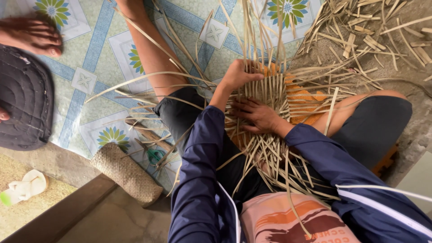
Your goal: Weaving dried leaf strips into a mat or craft object while sitting on the floor.
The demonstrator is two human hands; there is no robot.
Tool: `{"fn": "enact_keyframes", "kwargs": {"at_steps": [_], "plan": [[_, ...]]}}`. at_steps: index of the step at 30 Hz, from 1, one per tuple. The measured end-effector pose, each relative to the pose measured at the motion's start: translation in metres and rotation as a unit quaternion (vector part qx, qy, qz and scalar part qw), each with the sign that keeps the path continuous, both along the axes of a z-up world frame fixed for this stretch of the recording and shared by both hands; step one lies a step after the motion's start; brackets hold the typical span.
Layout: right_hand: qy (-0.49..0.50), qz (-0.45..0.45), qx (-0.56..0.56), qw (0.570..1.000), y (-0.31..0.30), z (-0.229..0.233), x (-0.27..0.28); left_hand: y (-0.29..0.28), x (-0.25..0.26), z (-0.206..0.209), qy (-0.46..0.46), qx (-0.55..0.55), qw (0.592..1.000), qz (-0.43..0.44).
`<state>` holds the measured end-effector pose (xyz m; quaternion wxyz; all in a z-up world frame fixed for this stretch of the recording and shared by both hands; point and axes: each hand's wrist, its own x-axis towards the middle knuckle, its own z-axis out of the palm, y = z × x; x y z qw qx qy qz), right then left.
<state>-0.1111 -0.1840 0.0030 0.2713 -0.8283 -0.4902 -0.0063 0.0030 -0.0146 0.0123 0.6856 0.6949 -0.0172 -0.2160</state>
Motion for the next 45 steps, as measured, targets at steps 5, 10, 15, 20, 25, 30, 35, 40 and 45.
{"fn": "enact_keyframes", "kwargs": {"at_steps": [5,10,15,20,25,30,35,40,45], "plan": [[-0.013,-0.016,0.006,1.000,0.002,0.002,0.000,-0.016,0.003,-0.028,0.019,0.005,1.000,0.023],[0.009,-0.014,0.019,1.000,0.001,0.003,-0.001,-0.014,0.003,-0.007,0.017,-0.048,0.999,-0.016],[0.013,-0.014,0.015,1.000,-0.004,-0.006,-0.003,-0.031,0.001,-0.008,0.011,0.000,1.000,0.024],[0.014,-0.013,0.009,1.000,-0.005,-0.003,-0.001,-0.035,0.004,-0.001,0.010,0.016,0.999,0.039],[0.024,-0.009,0.011,1.000,-0.005,-0.002,0.001,-0.037,0.011,0.017,0.013,-0.016,1.000,-0.002],[0.031,-0.008,0.014,0.999,-0.003,0.010,0.004,-0.059,0.022,0.003,0.032,-0.034,0.999,-0.021],[0.026,-0.005,0.026,0.999,-0.001,0.009,0.004,-0.061,0.028,-0.011,0.065,0.014,0.997,-0.040],[0.021,-0.002,0.026,0.999,-0.002,0.007,0.005,-0.058,0.025,0.011,0.006,-0.006,0.993,-0.119],[0.064,0.020,0.010,0.998,0.002,0.037,0.010,-0.071,0.030,-0.011,-0.040,0.106,0.993,-0.012]]}}
